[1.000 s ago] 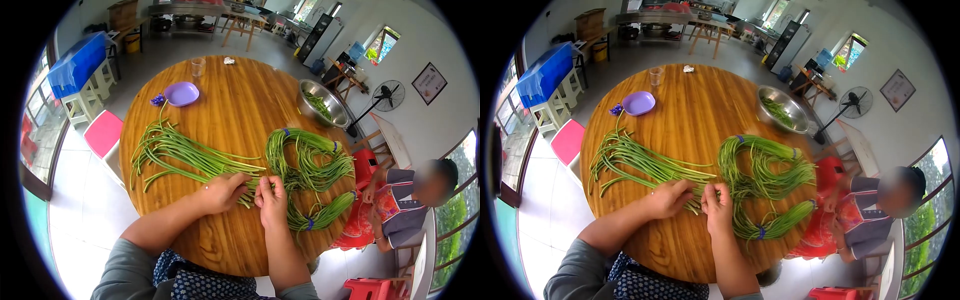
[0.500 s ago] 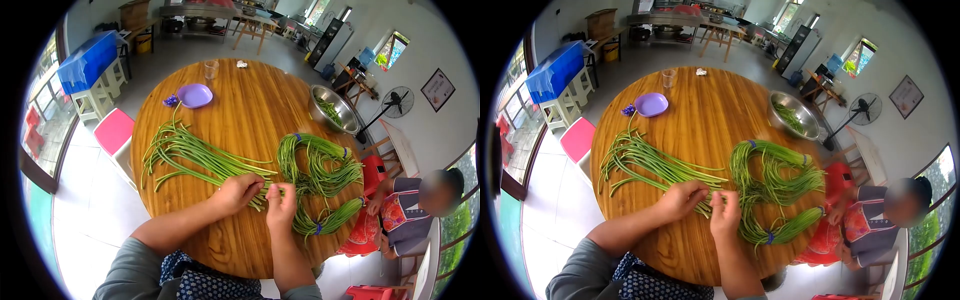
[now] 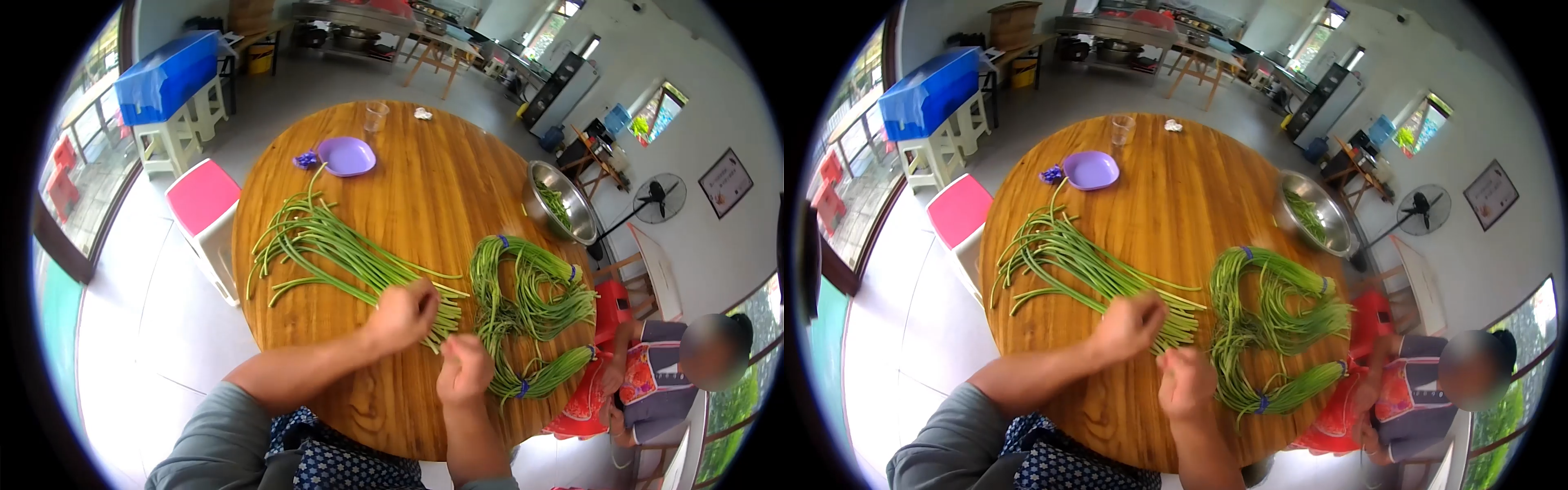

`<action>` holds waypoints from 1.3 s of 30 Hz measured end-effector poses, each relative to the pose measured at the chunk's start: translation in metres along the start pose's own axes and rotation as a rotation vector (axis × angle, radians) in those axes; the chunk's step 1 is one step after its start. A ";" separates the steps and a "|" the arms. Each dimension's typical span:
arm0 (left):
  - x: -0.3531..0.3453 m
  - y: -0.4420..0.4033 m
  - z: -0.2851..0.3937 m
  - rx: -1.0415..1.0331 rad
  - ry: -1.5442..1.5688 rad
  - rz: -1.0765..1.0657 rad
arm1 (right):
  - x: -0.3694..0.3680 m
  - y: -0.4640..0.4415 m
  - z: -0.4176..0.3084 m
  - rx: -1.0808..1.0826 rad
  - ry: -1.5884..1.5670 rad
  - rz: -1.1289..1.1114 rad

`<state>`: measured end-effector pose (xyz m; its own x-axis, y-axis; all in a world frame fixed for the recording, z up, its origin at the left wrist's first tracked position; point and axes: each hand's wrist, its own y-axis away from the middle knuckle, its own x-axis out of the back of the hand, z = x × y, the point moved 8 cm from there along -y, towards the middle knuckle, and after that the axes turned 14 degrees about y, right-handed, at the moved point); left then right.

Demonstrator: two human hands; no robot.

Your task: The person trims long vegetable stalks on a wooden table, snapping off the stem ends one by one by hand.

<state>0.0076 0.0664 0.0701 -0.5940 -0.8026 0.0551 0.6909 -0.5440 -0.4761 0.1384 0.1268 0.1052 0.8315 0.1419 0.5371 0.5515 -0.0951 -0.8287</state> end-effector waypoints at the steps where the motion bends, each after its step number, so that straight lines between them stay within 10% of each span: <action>1: 0.020 -0.012 -0.012 0.033 -0.017 0.111 | 0.010 -0.004 -0.024 0.082 -0.083 -0.007; 3: 0.055 -0.025 -0.014 0.156 -0.026 0.157 | 0.012 -0.002 -0.041 0.092 -0.196 -0.042; 10: 0.015 -0.010 -0.003 -0.052 0.057 -0.189 | -0.067 0.047 0.072 -1.347 -1.722 -0.118; 39: -0.018 0.010 -0.005 -0.055 -0.024 -0.405 | -0.075 0.060 0.078 -1.300 -1.354 -0.281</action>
<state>0.0236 0.0769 0.0593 -0.8032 -0.5320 0.2682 0.3796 -0.8039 -0.4578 0.1039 0.1874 0.0031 0.4731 0.7918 -0.3864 0.8810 -0.4232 0.2115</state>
